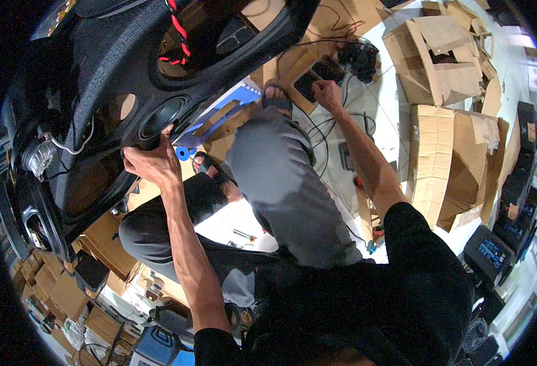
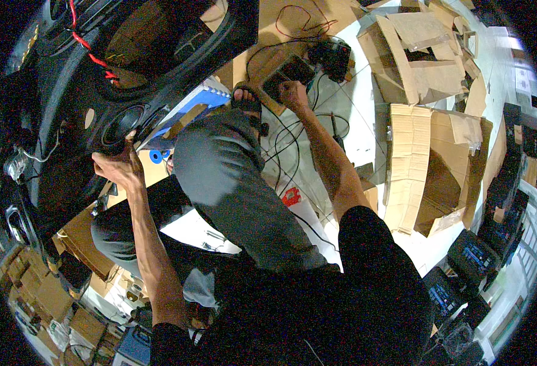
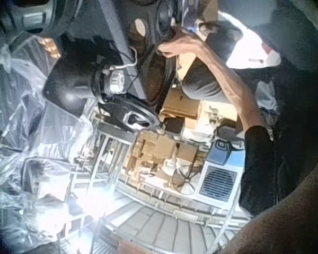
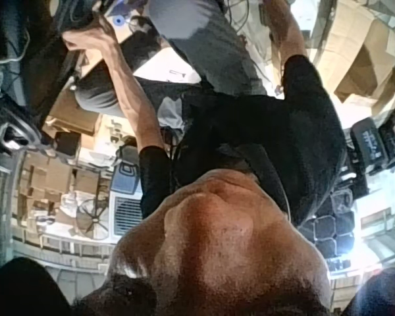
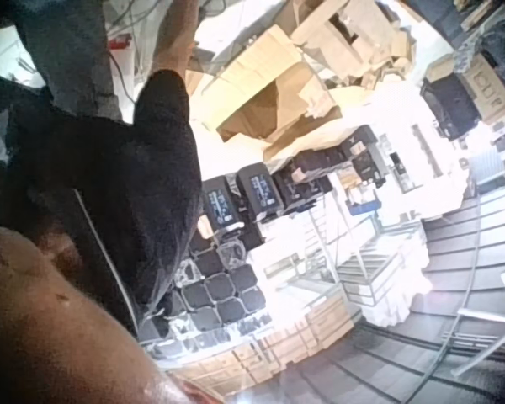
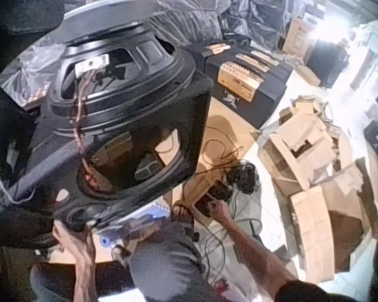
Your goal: The person is repairing a speaker by soldering wires to the terminals and securing a component with a drill. They use a soldering iron to connect wires and a power drill to fasten a screw.
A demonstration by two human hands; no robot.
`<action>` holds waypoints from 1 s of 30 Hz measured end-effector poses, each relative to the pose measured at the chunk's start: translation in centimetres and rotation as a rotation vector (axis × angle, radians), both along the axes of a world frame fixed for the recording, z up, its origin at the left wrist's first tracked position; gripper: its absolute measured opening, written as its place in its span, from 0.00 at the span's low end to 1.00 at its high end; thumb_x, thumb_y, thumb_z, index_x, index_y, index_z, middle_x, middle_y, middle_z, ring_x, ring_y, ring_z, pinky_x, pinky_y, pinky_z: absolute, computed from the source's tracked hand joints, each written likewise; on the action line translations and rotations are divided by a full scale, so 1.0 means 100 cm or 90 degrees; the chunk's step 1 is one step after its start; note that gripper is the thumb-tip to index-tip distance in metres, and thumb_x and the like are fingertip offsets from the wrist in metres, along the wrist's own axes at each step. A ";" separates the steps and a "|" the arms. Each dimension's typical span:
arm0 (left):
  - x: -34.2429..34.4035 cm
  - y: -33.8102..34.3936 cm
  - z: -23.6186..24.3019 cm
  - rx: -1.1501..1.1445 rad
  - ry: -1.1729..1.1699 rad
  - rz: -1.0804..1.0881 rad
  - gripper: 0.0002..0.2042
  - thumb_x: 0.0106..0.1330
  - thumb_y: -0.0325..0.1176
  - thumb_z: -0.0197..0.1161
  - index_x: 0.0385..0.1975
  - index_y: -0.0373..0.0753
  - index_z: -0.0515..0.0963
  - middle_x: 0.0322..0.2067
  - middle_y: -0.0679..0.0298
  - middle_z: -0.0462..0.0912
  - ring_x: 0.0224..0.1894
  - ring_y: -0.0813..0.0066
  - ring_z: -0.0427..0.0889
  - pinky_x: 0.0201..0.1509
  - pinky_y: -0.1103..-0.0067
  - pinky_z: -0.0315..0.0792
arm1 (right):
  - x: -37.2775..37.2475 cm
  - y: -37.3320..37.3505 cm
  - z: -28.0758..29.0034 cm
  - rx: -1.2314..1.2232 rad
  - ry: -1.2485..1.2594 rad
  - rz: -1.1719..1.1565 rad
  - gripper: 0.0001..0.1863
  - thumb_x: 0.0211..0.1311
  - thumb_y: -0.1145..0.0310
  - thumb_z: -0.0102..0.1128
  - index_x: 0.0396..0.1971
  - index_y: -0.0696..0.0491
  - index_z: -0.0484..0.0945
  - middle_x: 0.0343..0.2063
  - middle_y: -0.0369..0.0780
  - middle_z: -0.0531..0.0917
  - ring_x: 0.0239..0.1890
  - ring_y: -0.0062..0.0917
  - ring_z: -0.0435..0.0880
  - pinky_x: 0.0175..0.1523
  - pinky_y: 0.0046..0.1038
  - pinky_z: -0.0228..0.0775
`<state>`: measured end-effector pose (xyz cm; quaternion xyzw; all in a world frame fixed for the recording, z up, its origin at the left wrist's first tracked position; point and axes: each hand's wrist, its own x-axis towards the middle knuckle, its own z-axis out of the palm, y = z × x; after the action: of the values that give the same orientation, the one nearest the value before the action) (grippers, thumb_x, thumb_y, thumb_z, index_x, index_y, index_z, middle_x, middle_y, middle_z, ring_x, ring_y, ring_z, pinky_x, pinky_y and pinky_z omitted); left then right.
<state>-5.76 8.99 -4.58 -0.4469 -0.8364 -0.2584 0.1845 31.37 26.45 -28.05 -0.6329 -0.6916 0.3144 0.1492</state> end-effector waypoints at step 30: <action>-0.001 0.000 0.001 -0.014 0.054 0.003 0.33 0.42 0.53 0.74 0.38 0.32 0.70 0.36 0.56 0.77 0.45 0.56 0.74 0.54 0.62 0.57 | 0.131 -0.031 0.106 -0.340 0.307 -0.070 0.15 0.59 0.71 0.55 0.39 0.69 0.74 0.36 0.48 0.83 0.36 0.31 0.85 0.40 0.26 0.78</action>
<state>-5.86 9.00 -4.46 -0.4576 -0.8316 -0.2291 0.2156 44.47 23.39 -17.44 -0.5937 -0.4947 0.6156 0.1543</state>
